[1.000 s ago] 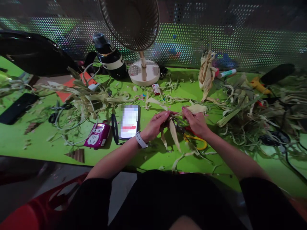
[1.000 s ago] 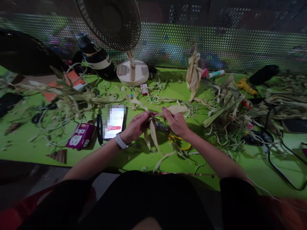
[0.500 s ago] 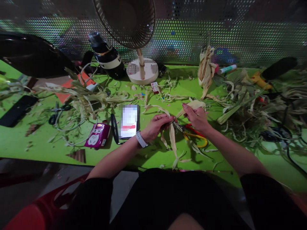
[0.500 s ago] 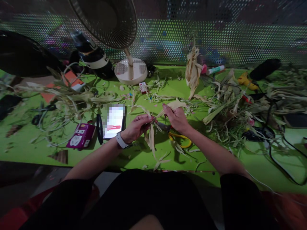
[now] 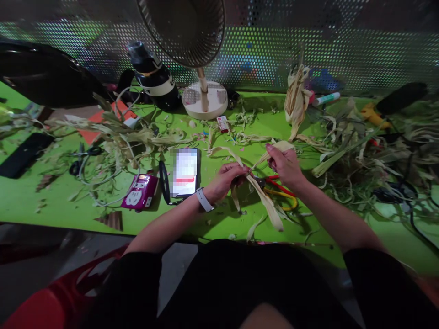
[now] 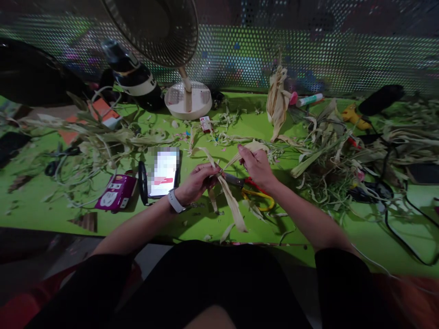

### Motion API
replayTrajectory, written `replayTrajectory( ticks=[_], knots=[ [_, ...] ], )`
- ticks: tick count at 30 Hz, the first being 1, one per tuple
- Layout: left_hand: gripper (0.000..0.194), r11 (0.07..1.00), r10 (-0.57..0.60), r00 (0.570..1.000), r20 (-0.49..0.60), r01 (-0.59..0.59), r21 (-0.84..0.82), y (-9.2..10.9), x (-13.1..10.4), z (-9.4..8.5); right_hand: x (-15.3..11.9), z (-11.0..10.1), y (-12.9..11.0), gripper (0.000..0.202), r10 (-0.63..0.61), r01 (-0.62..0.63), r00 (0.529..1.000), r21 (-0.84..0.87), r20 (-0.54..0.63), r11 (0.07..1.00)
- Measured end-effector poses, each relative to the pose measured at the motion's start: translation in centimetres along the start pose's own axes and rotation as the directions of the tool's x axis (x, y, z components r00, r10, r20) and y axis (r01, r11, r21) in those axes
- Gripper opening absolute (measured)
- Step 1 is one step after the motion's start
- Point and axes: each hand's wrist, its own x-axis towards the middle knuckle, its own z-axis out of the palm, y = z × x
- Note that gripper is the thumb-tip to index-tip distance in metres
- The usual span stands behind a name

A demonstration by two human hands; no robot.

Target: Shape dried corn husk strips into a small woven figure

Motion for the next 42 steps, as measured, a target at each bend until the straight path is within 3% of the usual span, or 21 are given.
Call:
replayTrajectory(
  ticks=[15,21,25,28,31,37,42],
  knots=[
    [0.03,0.998,0.027,0.997,0.077,-0.023,-0.052,0.0,0.0,-0.3,1.6,-0.6,1.7,0.05,0.008,-0.005,0.998,0.055,-0.066,0.998],
    [0.031,0.994,0.013,0.994,0.107,-0.002,-0.108,-0.1,0.0,-0.1,0.8,-0.2,0.9,0.052,0.141,-0.153,0.98,0.077,0.137,0.985],
    [0.036,0.988,-0.023,0.983,0.182,0.051,-0.148,-0.2,0.0,0.3,-0.1,0.6,0.2,0.049,0.189,-0.195,0.975,0.044,0.12,0.98],
    [0.043,0.99,-0.082,0.97,0.228,0.106,-0.092,-0.3,0.0,0.4,-0.3,0.9,0.2,0.049,0.173,-0.178,0.974,0.025,0.15,0.984],
    [0.044,0.995,-0.1,0.973,0.208,0.099,0.015,-0.4,0.0,0.3,-0.3,1.0,0.5,0.048,0.15,-0.152,0.972,-0.002,0.181,0.988],
    [0.044,0.994,-0.055,0.978,0.203,0.035,0.102,-0.1,0.0,0.1,-0.4,1.1,1.2,0.052,0.122,-0.127,0.988,0.045,0.099,0.991],
    [0.042,0.988,-0.096,0.976,0.198,0.071,0.134,-0.2,0.0,0.1,-0.3,1.1,1.1,0.053,0.149,-0.152,0.988,0.05,0.046,0.987]
  ],
)
